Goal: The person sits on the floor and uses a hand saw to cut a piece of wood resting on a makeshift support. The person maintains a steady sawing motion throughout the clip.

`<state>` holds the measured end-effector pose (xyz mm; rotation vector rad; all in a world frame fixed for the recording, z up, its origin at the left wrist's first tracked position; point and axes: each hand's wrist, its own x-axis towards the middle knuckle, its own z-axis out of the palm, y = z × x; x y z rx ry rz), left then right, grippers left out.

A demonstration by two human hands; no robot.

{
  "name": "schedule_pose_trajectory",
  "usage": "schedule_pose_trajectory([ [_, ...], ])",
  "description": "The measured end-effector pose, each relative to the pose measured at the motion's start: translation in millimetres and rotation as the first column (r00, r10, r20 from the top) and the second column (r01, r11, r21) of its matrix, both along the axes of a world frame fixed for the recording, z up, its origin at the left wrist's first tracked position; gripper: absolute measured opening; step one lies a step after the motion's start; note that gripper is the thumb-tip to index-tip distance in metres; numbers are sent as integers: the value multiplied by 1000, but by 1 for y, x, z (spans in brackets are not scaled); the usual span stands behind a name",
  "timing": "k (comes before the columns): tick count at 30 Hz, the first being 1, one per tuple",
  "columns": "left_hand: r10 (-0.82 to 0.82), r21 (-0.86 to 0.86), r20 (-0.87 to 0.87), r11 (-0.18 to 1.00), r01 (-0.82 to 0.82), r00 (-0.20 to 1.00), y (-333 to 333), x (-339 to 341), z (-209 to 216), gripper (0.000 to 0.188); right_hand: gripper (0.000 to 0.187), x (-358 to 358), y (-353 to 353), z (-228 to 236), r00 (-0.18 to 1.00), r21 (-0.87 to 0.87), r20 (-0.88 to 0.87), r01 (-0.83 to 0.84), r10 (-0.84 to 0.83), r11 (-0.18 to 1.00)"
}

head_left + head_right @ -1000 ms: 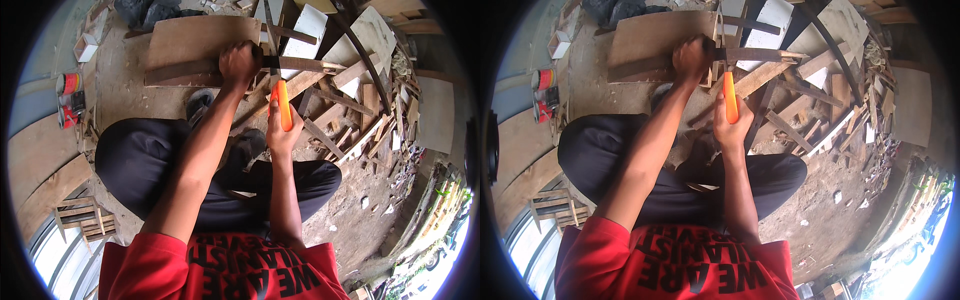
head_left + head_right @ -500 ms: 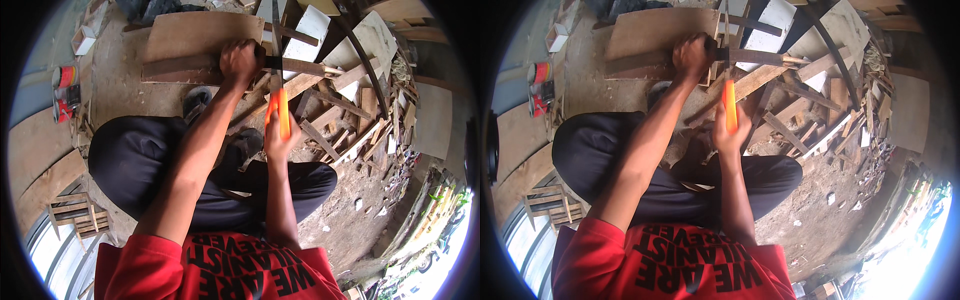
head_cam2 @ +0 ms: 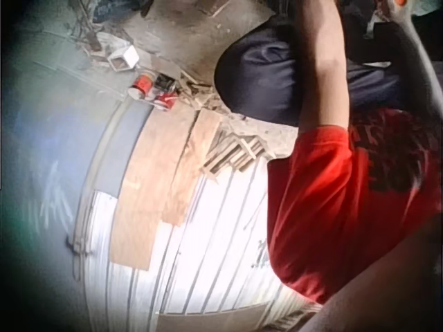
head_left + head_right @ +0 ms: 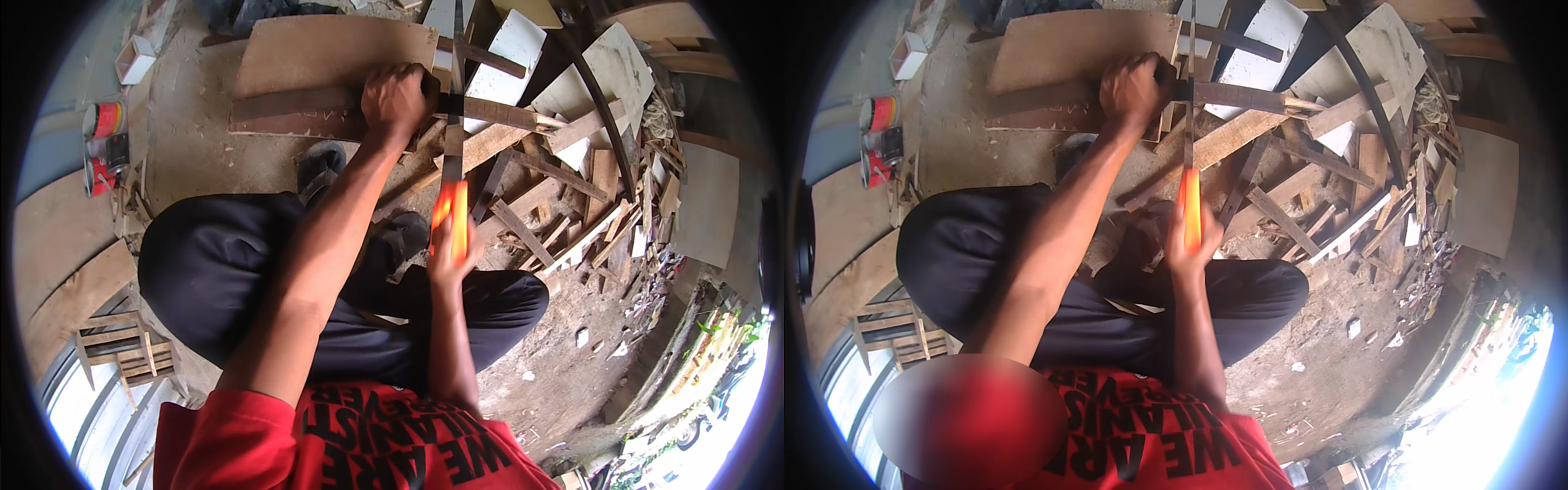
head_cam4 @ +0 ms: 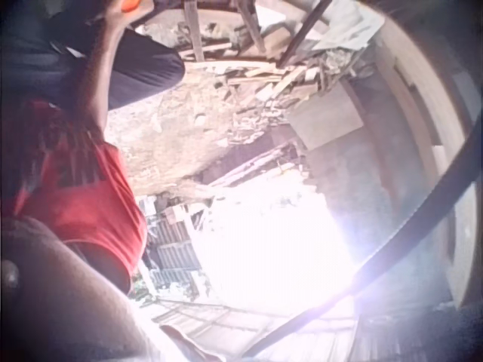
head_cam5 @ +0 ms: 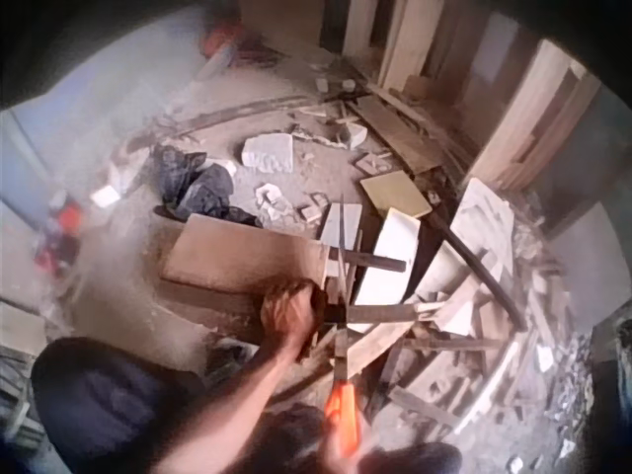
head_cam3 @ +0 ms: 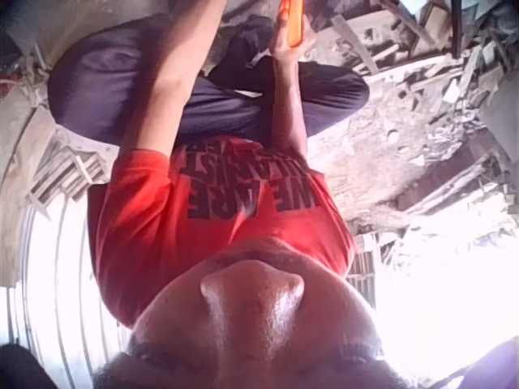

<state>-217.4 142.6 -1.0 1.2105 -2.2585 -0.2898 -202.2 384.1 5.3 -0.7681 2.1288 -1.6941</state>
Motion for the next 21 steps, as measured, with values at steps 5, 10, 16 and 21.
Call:
schedule_pose_trajectory([
  [5, 3, 64, -4, 998, -3, 1000, 2, -4, 1, 22, 27, -40, -81, 43, 997, -60, 63, -33, 37, 998],
  [10, 15, -22, -3, 1000, -15, 1000, 0, 4, -2, 19, 24, 23, 42, 20, 992, 93, 107, -79, 69, 993],
  [16, 2, -4, 27, 1000, -2, 1000, 4, 0, -1, 17, 27, 19, 51, -6, 999, 93, -4, -40, 41, 995],
  [21, 3, 24, -19, 1000, -2, 1000, 3, -4, 9, 18, 19, -39, -76, 25, 999, -75, 10, -46, 47, 996],
])
